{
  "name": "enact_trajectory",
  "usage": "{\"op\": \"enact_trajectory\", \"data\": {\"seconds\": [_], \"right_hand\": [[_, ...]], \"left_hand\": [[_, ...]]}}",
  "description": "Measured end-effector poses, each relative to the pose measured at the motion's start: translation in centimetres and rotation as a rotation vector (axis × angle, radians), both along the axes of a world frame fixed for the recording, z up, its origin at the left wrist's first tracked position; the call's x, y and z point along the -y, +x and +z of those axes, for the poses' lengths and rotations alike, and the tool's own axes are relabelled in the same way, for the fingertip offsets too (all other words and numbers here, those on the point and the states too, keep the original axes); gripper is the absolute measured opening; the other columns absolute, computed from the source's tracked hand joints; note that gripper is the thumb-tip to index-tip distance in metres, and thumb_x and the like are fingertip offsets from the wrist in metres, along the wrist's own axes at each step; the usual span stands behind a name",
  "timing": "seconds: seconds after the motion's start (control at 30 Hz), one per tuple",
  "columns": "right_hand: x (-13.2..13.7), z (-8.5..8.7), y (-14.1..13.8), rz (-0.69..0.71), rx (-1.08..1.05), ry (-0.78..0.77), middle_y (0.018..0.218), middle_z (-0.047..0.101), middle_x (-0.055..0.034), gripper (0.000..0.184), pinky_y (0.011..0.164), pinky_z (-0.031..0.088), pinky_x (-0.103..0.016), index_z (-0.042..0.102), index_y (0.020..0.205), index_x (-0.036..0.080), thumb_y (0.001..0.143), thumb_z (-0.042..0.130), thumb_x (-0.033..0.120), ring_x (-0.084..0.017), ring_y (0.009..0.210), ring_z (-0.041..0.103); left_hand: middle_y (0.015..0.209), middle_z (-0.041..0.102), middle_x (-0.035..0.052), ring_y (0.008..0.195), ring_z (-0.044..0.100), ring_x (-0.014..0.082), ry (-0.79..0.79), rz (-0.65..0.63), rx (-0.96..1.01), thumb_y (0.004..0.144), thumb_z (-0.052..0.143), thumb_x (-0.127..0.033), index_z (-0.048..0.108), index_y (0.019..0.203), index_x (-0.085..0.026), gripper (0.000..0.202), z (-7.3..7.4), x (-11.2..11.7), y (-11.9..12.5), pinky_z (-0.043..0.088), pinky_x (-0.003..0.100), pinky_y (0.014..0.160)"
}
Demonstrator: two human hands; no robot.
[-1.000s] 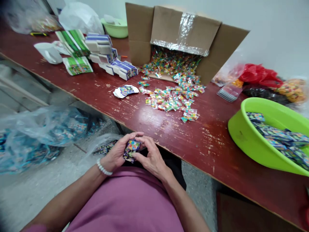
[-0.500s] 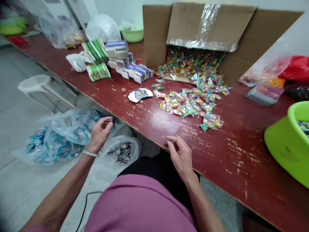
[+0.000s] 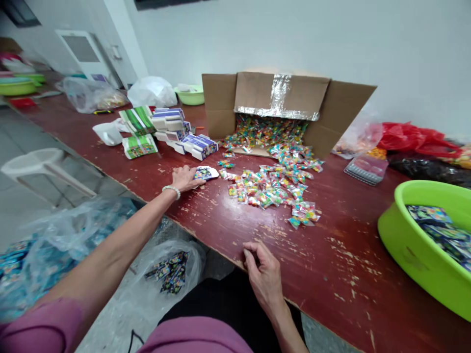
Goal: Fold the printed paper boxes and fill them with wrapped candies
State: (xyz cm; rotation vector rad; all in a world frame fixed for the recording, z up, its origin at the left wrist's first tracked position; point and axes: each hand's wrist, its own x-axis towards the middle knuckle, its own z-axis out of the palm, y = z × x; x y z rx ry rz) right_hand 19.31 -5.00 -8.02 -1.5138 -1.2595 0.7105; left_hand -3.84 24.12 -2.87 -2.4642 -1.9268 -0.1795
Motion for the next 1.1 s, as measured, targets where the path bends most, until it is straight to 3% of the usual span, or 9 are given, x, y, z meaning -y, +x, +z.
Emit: {"op": "enact_trajectory", "data": {"seconds": [0.13,0.27,0.43,0.53,0.63,0.73,0.83,0.93,1.1], "right_hand": [[-0.2,-0.2,0.1,0.013,0.009,0.021,0.081,0.068,-0.0037,0.016,0.059,0.050,-0.028,0.071,0.094,0.024,0.091,0.060,0.035,-0.018,0.065,0.063],[-0.2,-0.7,0.2,0.029,0.043,0.038,0.080,0.066,-0.0034,0.018,0.061,0.049,-0.026,0.070,0.097,0.021,0.093,0.057,0.034,-0.017,0.068,0.062],[-0.3,-1.1,0.4,0.035,0.095,0.037,0.082,0.066,-0.0044,0.020,0.063,0.049,-0.026,0.069,0.098,0.020,0.094,0.055,0.034,-0.017,0.071,0.063],[-0.3,-1.2,0.3,0.038,0.096,0.025,0.082,0.067,-0.0044,0.020,0.063,0.049,-0.026,0.068,0.099,0.020,0.094,0.054,0.033,-0.017,0.070,0.063],[-0.3,-1.2,0.2,0.034,0.083,0.020,0.080,0.066,-0.0042,0.021,0.063,0.049,-0.026,0.068,0.098,0.020,0.094,0.053,0.034,-0.017,0.069,0.062],[-0.4,-1.1,0.2,0.024,0.085,0.022,0.081,0.067,-0.0046,0.021,0.064,0.049,-0.027,0.068,0.098,0.020,0.094,0.054,0.034,-0.018,0.070,0.063],[-0.5,-0.9,0.2,0.024,0.090,0.026,0.080,0.066,-0.0042,0.020,0.063,0.049,-0.027,0.068,0.097,0.020,0.094,0.053,0.033,-0.018,0.071,0.063],[-0.4,-0.9,0.2,0.030,0.092,0.036,0.080,0.066,-0.0040,0.019,0.063,0.048,-0.026,0.068,0.097,0.020,0.094,0.053,0.032,-0.018,0.071,0.063],[-0.3,-1.0,0.2,0.036,0.097,0.061,0.082,0.066,-0.0039,0.017,0.063,0.049,-0.026,0.068,0.097,0.020,0.094,0.054,0.029,-0.017,0.071,0.063]], "left_hand": [[0.127,0.053,0.0212,0.117,0.044,0.0387,0.042,-0.044,-0.039,0.087,0.055,-0.060,0.060,0.126,-0.017,0.058,0.2,0.9,-0.1,0.030,0.051,0.097],[0.126,0.052,0.0180,0.116,0.045,0.0363,0.058,-0.064,-0.047,0.091,0.050,-0.057,0.062,0.120,-0.019,0.050,-0.6,3.1,-0.2,0.034,0.047,0.094],[0.130,0.051,0.0164,0.115,0.049,0.0329,0.039,-0.053,-0.027,0.089,0.049,-0.062,0.051,0.135,-0.020,0.063,-0.6,3.6,0.2,0.038,0.042,0.093],[0.135,0.049,0.0184,0.120,0.047,0.0370,0.047,0.034,-0.008,0.087,0.043,-0.071,0.053,0.133,-0.020,0.069,0.0,2.6,1.3,0.036,0.048,0.098],[0.136,0.046,0.0297,0.122,0.044,0.0471,0.040,0.211,0.017,0.087,0.029,-0.076,0.047,0.138,-0.009,0.086,0.1,1.2,2.7,0.035,0.060,0.095],[0.133,0.048,0.0368,0.119,0.046,0.0520,-0.028,0.298,0.021,0.084,0.033,-0.076,0.047,0.136,-0.002,0.092,-0.4,0.3,4.1,0.036,0.068,0.090],[0.135,0.050,0.0339,0.123,0.047,0.0487,-0.070,0.239,-0.001,0.089,0.042,-0.057,0.051,0.133,-0.004,0.070,-1.0,0.4,4.8,0.034,0.066,0.095],[0.141,0.048,0.0287,0.128,0.046,0.0419,-0.084,0.103,-0.022,0.092,0.039,-0.039,0.047,0.138,-0.007,0.056,-1.4,1.7,4.4,0.034,0.060,0.101],[0.162,0.022,0.0219,0.148,0.017,0.0409,-0.097,-0.141,-0.045,0.094,0.035,-0.052,0.031,0.151,-0.009,0.072,-2.6,5.6,2.5,0.013,0.063,0.114]]}}
